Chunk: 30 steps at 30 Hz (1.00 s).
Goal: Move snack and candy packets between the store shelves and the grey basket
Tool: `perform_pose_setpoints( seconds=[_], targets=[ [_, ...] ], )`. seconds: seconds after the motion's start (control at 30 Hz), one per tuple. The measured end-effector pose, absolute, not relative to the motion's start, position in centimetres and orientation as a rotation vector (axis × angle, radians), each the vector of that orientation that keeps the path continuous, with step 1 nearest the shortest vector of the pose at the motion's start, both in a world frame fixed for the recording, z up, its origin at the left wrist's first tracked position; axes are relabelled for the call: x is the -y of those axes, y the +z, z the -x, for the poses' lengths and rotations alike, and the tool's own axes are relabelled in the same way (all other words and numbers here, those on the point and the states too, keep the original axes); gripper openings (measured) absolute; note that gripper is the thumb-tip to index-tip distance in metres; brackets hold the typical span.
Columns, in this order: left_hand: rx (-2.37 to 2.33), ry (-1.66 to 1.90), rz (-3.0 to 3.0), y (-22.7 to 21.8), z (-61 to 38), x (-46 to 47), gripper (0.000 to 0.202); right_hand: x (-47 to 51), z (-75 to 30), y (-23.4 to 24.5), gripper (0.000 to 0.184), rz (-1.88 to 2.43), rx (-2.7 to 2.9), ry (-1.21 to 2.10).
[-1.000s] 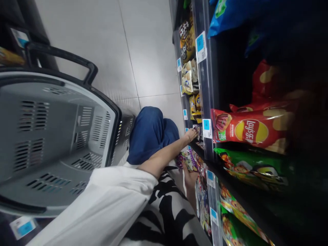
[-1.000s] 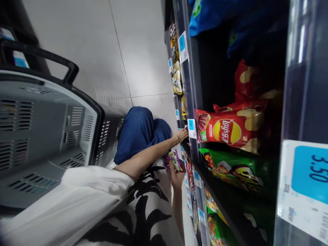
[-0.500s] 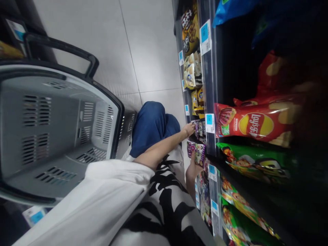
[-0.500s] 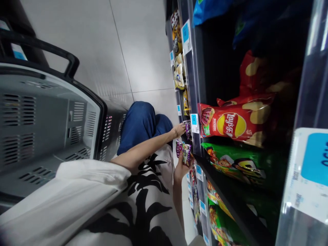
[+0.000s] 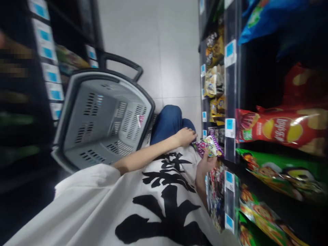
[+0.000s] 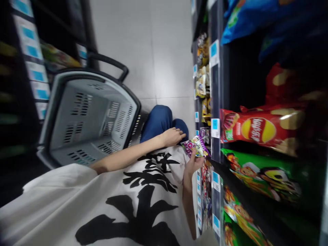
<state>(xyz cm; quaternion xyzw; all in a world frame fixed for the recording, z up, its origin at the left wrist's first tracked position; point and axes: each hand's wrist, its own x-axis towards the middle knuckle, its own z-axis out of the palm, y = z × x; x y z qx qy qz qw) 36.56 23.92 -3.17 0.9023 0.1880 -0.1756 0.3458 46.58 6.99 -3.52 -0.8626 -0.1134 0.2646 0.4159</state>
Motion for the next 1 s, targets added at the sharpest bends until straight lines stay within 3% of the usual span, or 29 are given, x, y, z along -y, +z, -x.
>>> perform_pose_setpoints(
  seconds=[0.13, 0.27, 0.37, 0.5, 0.7, 0.83, 1.0],
  targets=[
    [-0.721, -0.084, -2.417, 4.5, -27.8, -23.3, 0.039, -9.4, -45.3, -5.0, 0.065, 1.941, 0.426, 0.6],
    [-1.494, 0.191, -2.281, 7.8, -17.7, -17.2, 0.047, -14.2, -43.9, -2.6, 0.046, 1.779, 0.544, 0.657],
    [-1.771, -0.06, -1.965, 7.4, -11.5, -10.7, 0.062, -19.0, -41.2, -0.2, 0.042, 1.646, 0.791, 0.812],
    [-1.658, -0.396, -1.675, 5.4, -6.9, -4.6, 0.07, -25.9, -35.1, 1.0, 0.039, 1.411, 1.484, 0.964],
    [-1.612, -0.53, -1.682, 2.6, -4.5, -5.2, 0.044, -31.7, -27.8, -1.2, 0.04, 1.285, 2.481, 0.837],
    [-1.649, -0.491, -1.694, 1.3, -3.8, -6.0, 0.034, -32.2, -27.4, -2.0, 0.04, 1.427, 2.537, 0.646],
    [-1.612, -0.453, -1.708, 0.5, -3.3, -7.8, 0.026, -33.0, -28.3, -2.5, 0.045, 1.565, 2.454, 0.699]
  ],
)
